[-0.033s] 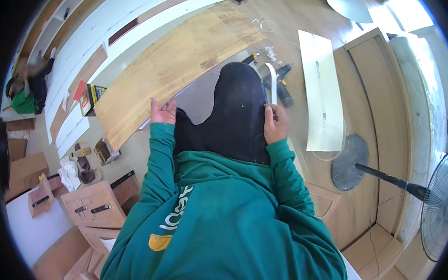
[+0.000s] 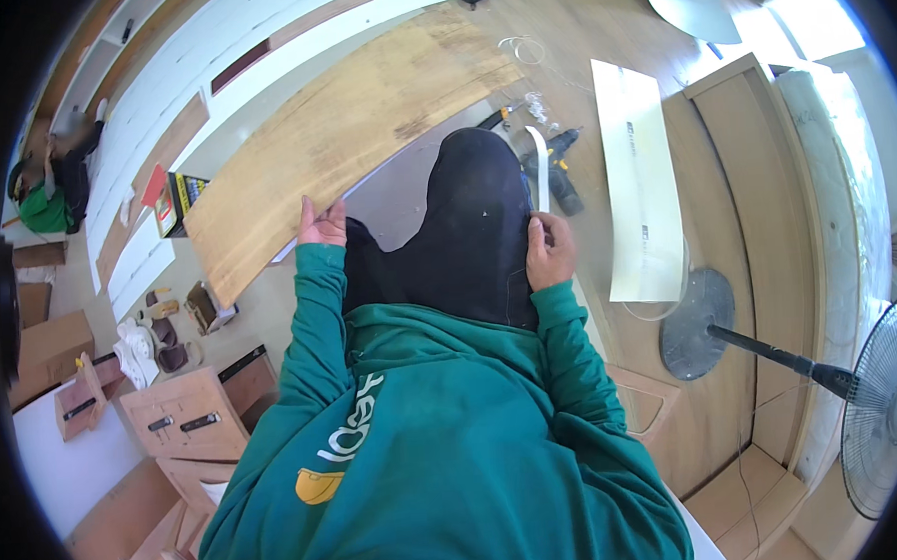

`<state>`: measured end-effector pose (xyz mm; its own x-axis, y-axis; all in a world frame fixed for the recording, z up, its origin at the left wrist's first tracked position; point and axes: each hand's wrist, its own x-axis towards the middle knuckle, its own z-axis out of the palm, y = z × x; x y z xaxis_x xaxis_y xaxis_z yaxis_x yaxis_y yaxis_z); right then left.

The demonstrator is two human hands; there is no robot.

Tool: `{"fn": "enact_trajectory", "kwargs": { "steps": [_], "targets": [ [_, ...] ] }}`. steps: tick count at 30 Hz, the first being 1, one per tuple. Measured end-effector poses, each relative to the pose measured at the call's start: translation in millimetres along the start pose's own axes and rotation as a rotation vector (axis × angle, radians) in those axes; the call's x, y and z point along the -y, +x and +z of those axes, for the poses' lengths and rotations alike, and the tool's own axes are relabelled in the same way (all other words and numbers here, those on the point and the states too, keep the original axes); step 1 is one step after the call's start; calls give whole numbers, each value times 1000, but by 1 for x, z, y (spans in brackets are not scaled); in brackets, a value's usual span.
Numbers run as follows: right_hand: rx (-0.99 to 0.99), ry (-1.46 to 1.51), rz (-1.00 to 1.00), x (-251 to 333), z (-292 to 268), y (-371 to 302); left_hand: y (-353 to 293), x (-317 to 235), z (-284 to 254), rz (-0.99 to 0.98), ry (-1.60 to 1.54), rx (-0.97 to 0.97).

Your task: The person kneels on the floor and assembles a piece of furniture by positioning a wooden panel and a white drawer front. They use a cordless drill to drive screws into the wooden panel to secure the components together.

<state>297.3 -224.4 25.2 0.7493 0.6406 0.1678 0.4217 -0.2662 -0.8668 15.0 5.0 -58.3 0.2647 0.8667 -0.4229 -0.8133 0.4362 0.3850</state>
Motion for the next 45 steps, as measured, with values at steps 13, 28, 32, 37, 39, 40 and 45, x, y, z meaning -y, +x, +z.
{"fn": "enact_trajectory", "kwargs": {
  "steps": [13, 28, 32, 37, 39, 40, 45],
  "targets": [
    [557, -571, 568, -293, -56, -122, 32, -13, 55, 82, 130, -90],
    [-294, -649, 768, -287, -69, -67, -9, 21, -8, -143, 426, -203],
    [-292, -885, 865, -270, -92, -53, -57, 37, -1, -165, 806, -226],
    [-77, -1086, 787, -268, -90, -19, -82, 22, 9, -172, 823, -280],
    [-52, -1123, 798, -272, -89, -9, -85, 16, 10, -171, 823, -292],
    [-17, -1134, 856, -267, -89, -1, -87, 13, 7, -166, 817, -293],
    [150, -1228, 788, -290, -106, 3, -88, 12, -16, -143, 770, -348]
  ]
}}
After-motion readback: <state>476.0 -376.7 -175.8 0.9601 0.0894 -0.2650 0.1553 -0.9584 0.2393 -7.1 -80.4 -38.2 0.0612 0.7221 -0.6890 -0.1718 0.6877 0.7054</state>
